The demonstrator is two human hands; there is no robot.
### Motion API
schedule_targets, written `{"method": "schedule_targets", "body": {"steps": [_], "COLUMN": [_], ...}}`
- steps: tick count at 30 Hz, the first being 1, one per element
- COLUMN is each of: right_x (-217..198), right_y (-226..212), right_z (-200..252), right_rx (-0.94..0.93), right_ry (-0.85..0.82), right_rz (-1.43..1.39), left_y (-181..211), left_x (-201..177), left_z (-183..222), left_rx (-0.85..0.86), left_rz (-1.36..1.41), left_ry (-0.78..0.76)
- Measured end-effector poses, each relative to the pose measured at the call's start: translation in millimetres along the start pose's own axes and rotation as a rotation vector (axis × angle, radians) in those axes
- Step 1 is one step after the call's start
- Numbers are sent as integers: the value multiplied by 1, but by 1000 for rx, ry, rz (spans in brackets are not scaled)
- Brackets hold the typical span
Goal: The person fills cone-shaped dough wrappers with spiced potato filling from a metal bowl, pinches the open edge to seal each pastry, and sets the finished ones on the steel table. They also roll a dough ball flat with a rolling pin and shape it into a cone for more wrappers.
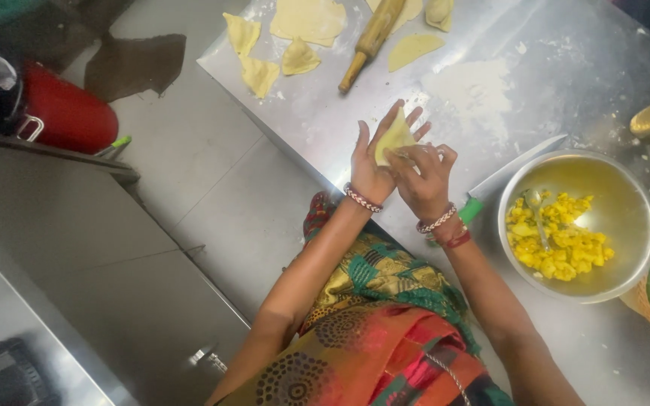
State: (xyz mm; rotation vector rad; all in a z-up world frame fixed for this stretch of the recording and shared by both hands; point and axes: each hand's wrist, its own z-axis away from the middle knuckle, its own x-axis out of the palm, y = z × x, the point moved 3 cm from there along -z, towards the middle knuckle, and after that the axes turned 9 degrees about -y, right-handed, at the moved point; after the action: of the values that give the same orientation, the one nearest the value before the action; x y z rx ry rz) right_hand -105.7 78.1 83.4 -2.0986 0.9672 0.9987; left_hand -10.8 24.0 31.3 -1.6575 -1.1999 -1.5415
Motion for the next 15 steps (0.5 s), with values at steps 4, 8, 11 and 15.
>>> {"method": "schedule_targets", "body": {"steps": [4,8,11,15], "right_x": [-5,-14,-23,-18], "right_y": [7,12,15,32], "right_z": [2,1,-1,1], "right_rx": [-52,-104,-116,116], "right_ry": [20,1,-13,-24], "right_rz": [46,117,69,-23], "left_y": [5,12,14,21], "left_x": [6,8,4,3], "left_z": [-3,-5,-4,-6], "left_rx": [-1,10,17,-25], "left_rz": [64,146,208,285], "left_ry": [-19,-53,-56,-140]}}
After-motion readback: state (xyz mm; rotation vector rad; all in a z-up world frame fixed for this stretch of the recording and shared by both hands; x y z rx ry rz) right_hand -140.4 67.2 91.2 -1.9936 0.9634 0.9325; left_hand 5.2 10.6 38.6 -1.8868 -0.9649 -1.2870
